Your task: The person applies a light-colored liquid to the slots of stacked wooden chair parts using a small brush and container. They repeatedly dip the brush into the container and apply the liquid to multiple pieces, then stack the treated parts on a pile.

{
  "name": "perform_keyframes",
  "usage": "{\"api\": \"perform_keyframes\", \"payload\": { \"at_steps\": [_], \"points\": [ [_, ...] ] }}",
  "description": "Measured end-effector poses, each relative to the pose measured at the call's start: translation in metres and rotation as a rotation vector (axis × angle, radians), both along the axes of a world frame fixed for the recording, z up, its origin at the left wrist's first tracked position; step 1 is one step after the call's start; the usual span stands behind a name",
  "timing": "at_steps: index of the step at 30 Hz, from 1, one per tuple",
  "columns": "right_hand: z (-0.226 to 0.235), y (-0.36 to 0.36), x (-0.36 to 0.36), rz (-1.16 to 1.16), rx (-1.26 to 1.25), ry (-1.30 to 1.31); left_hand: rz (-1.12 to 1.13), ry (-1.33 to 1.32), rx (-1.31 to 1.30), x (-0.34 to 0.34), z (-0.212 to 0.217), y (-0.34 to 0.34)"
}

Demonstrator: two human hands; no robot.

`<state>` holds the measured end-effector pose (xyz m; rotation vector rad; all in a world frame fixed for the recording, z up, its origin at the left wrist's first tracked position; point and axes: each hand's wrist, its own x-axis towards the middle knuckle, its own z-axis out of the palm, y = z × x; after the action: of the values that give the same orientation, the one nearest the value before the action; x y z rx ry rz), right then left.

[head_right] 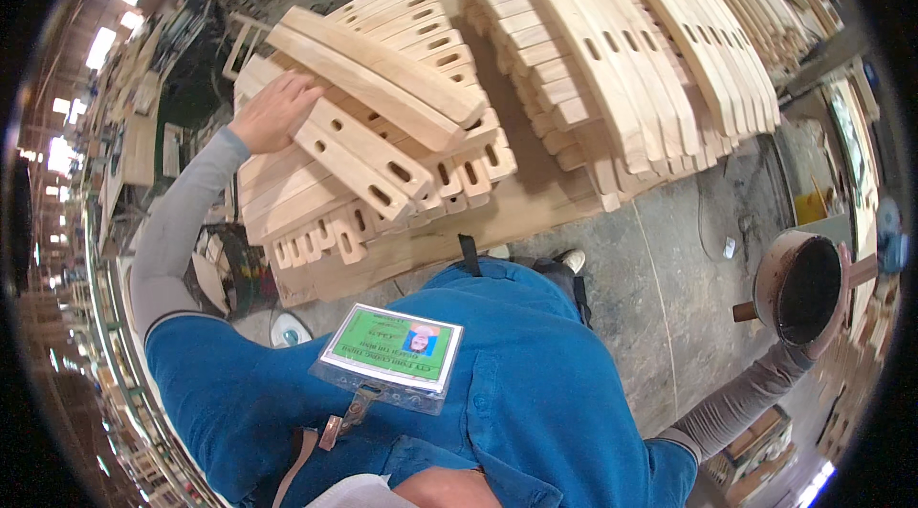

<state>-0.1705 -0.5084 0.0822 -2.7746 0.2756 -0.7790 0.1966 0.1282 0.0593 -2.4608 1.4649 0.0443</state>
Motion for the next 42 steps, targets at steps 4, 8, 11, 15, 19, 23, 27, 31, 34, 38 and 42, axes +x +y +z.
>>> {"api": "perform_keyframes", "payload": {
  "at_steps": [4, 8, 11, 15, 19, 23, 27, 31, 34, 38, 42],
  "points": [
    [-0.012, -0.006, -0.031, -0.104, 0.087, -0.062, -0.090, -0.122, -0.198, 0.004, -0.021, 0.007],
    [-0.022, -0.008, -0.008, -0.213, 1.544, -0.632, 0.061, -0.252, -0.123, -0.025, -0.017, 0.025],
    [-0.013, -0.034, -0.021, -0.216, 1.512, -0.697, 0.224, -0.245, -0.236, -0.053, 0.028, -0.022],
    [-0.001, -0.077, -0.033, -0.183, 1.498, -0.729, 0.122, -0.553, -0.332, -0.088, 0.103, -0.098],
    [-0.004, -0.139, -0.056, -0.140, 1.499, -0.762, -0.064, -0.733, -0.437, -0.098, 0.146, -0.192],
    [0.003, -0.185, -0.097, -0.183, 1.456, -0.772, -0.380, -0.905, -0.427, -0.096, 0.175, -0.310],
    [0.003, -0.228, -0.136, -0.496, 1.292, -0.791, -0.453, -0.846, -0.357, -0.082, 0.176, -0.432],
    [-0.024, -0.277, -0.199, -0.682, 0.961, -0.712, -0.412, -0.713, -0.434, -0.048, 0.155, -0.562],
    [-0.051, -0.312, -0.246, -0.793, 1.038, -0.842, -0.379, -0.591, -0.495, -0.007, 0.140, -0.655],
    [-0.051, -0.331, -0.254, -0.806, 1.219, -0.904, -0.165, -0.453, -0.455, 0.044, 0.118, -0.772],
    [-0.051, -0.357, -0.253, -0.769, 1.279, -0.987, -0.027, -0.270, -0.381, 0.100, 0.093, -0.879]
  ]
}}
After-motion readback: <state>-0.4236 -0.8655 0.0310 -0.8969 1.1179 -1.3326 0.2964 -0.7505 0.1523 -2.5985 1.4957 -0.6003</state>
